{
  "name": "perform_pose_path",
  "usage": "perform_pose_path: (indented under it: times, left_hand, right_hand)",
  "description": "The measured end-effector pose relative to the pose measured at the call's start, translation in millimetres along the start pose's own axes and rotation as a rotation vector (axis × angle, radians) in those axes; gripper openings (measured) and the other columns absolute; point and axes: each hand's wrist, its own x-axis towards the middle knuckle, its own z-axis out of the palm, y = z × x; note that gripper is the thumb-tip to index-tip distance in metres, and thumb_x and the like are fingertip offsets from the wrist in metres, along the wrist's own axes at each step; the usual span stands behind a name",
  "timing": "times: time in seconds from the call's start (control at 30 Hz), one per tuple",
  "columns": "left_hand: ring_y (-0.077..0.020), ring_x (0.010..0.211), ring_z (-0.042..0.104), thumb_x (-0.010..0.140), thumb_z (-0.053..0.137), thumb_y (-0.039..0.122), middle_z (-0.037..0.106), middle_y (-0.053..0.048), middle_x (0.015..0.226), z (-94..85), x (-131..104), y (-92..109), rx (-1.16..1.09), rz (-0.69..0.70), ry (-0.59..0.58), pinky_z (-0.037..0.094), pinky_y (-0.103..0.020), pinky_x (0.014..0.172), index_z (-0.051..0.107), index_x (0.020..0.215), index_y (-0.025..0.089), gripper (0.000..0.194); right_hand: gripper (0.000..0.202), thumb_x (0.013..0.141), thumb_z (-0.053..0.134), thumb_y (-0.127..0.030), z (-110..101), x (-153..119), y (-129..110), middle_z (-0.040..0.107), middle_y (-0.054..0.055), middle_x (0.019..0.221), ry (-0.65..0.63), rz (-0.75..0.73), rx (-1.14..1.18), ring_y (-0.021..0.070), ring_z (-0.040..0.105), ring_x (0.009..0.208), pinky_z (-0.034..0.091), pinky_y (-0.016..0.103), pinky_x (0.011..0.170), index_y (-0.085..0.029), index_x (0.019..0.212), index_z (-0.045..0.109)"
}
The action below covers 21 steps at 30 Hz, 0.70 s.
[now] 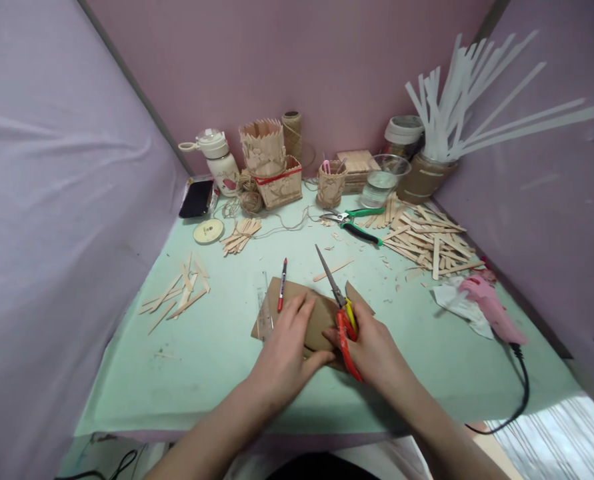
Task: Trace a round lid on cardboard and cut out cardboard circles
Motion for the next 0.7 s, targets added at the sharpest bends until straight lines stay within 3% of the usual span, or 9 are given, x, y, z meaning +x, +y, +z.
perform_pose_path:
  times: [0.13, 0.3, 0.37, 0.53, 0.7]
  left_hand:
    - [-0.0339, 0.142, 0.026, 0.078, 0.069, 0.030, 0.030, -0.019, 0.152, 11.0, -3.6, -2.3, 0.035, 0.040, -0.025, 0.029, -0.055, 0.112, 0.026, 0.147, 0.021, 0.082]
    - [-0.0316, 0.134, 0.036, 0.077, 0.065, 0.021, 0.040, -0.017, 0.139, 11.1, 6.2, -4.2, 0.067, 0.112, 0.002, 0.034, -0.050, 0.110, 0.034, 0.140, 0.017, 0.071]
    - [-0.0321, 0.131, 0.038, 0.075, 0.067, 0.021, 0.041, -0.016, 0.137, 6.5, 9.1, -3.4, 0.080, 0.132, -0.002, 0.034, -0.051, 0.109, 0.034, 0.141, 0.019, 0.074]
    - [-0.0334, 0.130, 0.038, 0.070, 0.074, 0.019, 0.041, -0.015, 0.137, -6.2, 16.0, -2.1, 0.089, 0.122, -0.068, 0.034, -0.052, 0.109, 0.032, 0.142, 0.022, 0.083]
    - [-0.0344, 0.130, 0.038, 0.067, 0.079, 0.021, 0.042, -0.014, 0.138, -6.8, 20.7, -7.0, 0.084, 0.099, -0.117, 0.033, -0.054, 0.108, 0.035, 0.141, 0.025, 0.086]
  right_hand:
    - [0.017, 0.083, 0.056, -0.036, -0.8, -2.6, -6.6, 0.068, 0.006, 0.079, -0.033, -0.018, -0.162, 0.0257, 0.066, 0.074, 0.043, 0.029, 0.060, -0.025, 0.083, 0.042]
    - [0.019, 0.087, 0.050, -0.041, -6.0, -3.8, -6.6, 0.069, 0.010, 0.079, -0.071, -0.103, -0.313, 0.0282, 0.066, 0.072, 0.039, 0.029, 0.057, -0.023, 0.088, 0.045]
    - [0.024, 0.087, 0.051, -0.046, -15.9, -2.2, -1.8, 0.068, 0.009, 0.076, -0.008, -0.107, -0.326, 0.0275, 0.066, 0.068, 0.038, 0.029, 0.055, -0.023, 0.089, 0.046]
    - [0.024, 0.090, 0.046, -0.045, -53.2, 9.6, 19.3, 0.064, 0.007, 0.068, 0.306, 0.008, -0.531, 0.0268, 0.062, 0.060, 0.031, 0.028, 0.051, -0.021, 0.089, 0.047]
    - [0.021, 0.090, 0.046, -0.036, -66.1, 17.5, 35.2, 0.066, 0.013, 0.076, 0.345, 0.065, -0.688, 0.0274, 0.061, 0.065, 0.032, 0.030, 0.052, -0.017, 0.091, 0.053]
